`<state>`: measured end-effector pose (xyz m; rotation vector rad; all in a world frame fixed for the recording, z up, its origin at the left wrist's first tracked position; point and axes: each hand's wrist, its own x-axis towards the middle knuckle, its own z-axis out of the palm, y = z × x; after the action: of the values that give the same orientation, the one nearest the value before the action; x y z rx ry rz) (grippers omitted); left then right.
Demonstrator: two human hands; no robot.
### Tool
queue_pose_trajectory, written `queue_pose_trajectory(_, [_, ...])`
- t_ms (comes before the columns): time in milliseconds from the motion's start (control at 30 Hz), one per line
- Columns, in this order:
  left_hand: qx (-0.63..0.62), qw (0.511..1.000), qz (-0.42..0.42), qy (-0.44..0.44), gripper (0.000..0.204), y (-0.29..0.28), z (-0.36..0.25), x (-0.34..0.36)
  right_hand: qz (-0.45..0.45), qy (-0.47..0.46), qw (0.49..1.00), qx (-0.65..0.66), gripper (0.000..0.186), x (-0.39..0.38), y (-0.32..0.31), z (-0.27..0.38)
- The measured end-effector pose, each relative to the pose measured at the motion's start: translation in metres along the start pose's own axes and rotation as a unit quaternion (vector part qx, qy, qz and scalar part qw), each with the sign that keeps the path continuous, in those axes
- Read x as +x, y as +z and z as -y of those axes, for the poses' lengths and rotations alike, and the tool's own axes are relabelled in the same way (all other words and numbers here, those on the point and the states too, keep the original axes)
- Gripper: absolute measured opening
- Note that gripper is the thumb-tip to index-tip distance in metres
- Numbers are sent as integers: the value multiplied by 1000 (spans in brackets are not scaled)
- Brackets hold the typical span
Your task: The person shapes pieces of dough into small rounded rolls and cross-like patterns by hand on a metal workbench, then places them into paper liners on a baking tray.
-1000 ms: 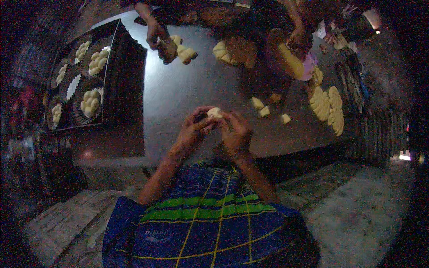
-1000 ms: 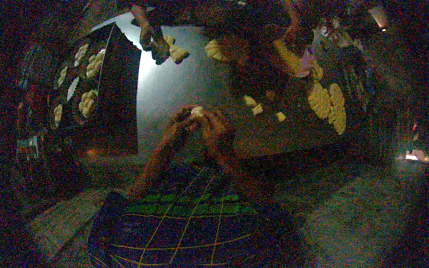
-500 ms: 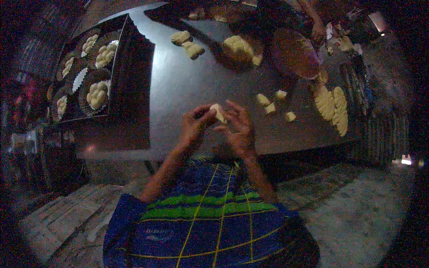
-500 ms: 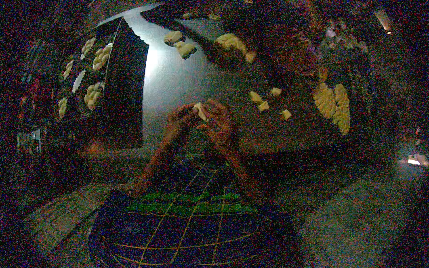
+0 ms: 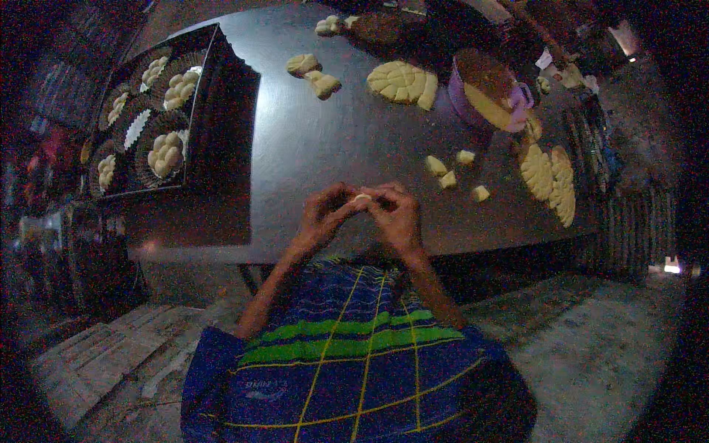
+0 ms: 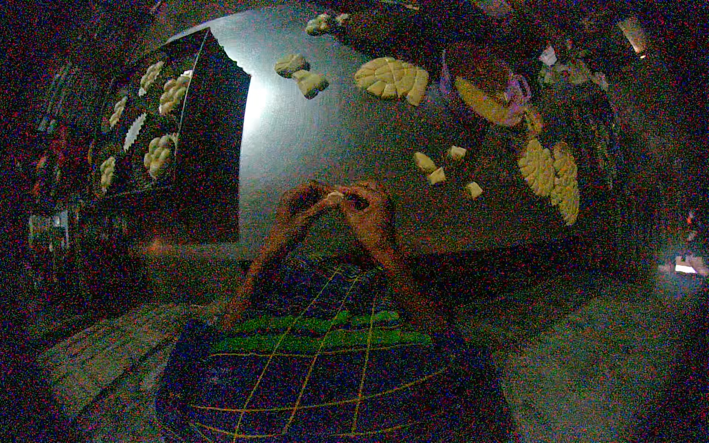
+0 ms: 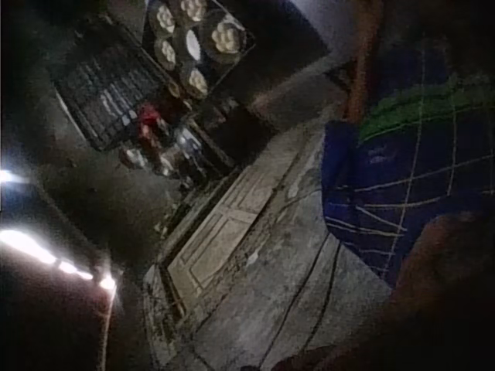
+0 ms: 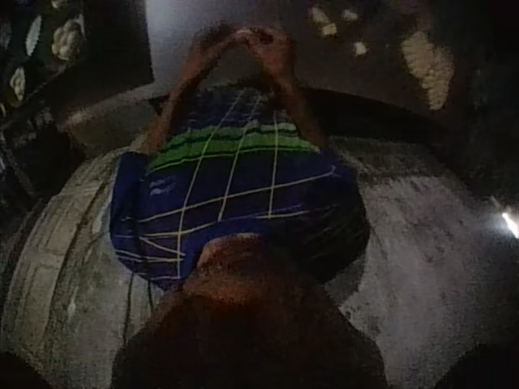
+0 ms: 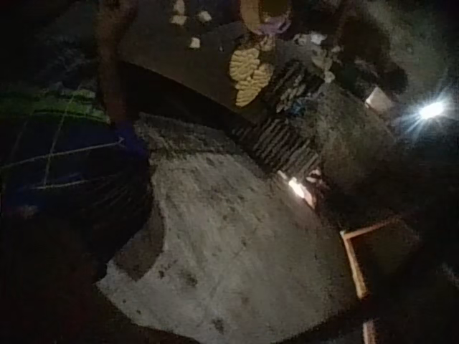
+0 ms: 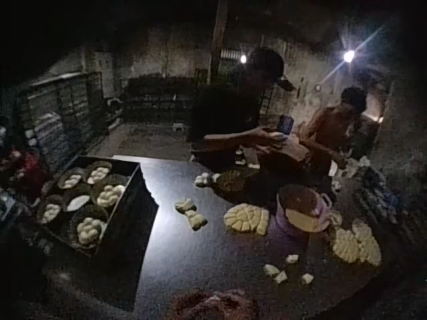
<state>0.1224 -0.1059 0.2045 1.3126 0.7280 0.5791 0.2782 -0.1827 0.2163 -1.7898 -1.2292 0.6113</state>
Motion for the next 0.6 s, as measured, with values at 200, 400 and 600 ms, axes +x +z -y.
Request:
queue_pose_trajectory(200, [-53, 998, -28, 22, 17, 6, 20, 5, 36, 48, 996, 66, 10, 10, -5, -19])
queue_pose_trajectory(400, [-80, 996, -31, 24, 36, 12, 20, 11, 107, 175, 965, 166, 12, 15, -11, -49])
queue_pose_trajectory(600, [-337, 941, 32, -16, 65, 0, 41, 17, 205, 156, 932, 253, 27, 22, -5, -39])
